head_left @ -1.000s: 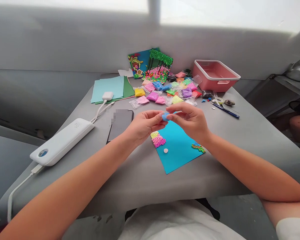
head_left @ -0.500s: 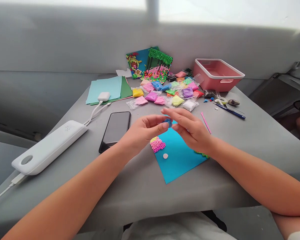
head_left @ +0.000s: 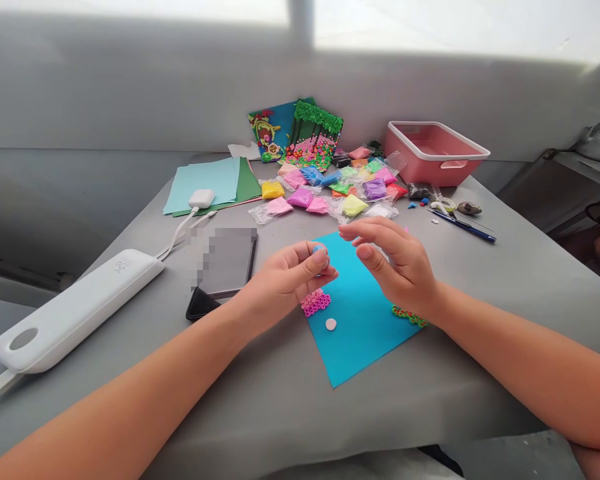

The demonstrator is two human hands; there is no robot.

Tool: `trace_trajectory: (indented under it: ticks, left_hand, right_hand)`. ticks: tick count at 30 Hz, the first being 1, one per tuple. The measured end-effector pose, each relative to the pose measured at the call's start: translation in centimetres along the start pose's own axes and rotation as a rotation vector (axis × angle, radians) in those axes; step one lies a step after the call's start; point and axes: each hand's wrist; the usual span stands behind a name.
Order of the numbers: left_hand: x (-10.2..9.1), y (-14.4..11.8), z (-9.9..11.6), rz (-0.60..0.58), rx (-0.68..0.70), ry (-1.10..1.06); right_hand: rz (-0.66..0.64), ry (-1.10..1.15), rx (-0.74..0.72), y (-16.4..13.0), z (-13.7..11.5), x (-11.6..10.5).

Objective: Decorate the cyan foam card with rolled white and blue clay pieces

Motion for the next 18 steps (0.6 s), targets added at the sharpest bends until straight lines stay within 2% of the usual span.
trace_trajectory:
  ticks: [3,7,10,12,14,16,18]
  left_hand:
    - [-0.62,0.29,-0.02,0.003,-0.007,0.049]
    - [-0.89,0.41,0.13,0.038,0.063,0.115]
    - [-0.75,0.34,0.27,0.040,0.134,0.027]
    - [-0.70,0.25,0.39,-0.044,0.127,-0.085]
    - [-0.76,0.11,0.52,-0.194,0.065,-0.175]
    - [-0.88,-0.07,0.66,-0.322,0.015,-0.213]
    - [-1.02,-0.23,0.74,-0.388,-0.003,-0.208]
  right_hand:
    - [0.014,-0.009,0.013,0.04,-0.03,-0.04]
    - [0.016,0.001,-0.016,-0.02,0.01,0.09]
    - [0.024,0.003,-0.014,-0.01,0.05,0.14]
    - [0.046,-0.010,-0.014,0.06,0.20,0.13]
    - [0.058,-0.070,-0.031,0.11,0.46,0.07]
    - [0.028,-0.151,-0.072,0.12,0.76,-0.02]
    - [-0.030,-0.201,-0.131,0.08,0.96,-0.14]
Point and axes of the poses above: each hand's wrist, its own y-axis towards the middle knuckle, its own x-axis out of the palm, z = x × y, and after that the axes turned 8 degrees about x, right-handed
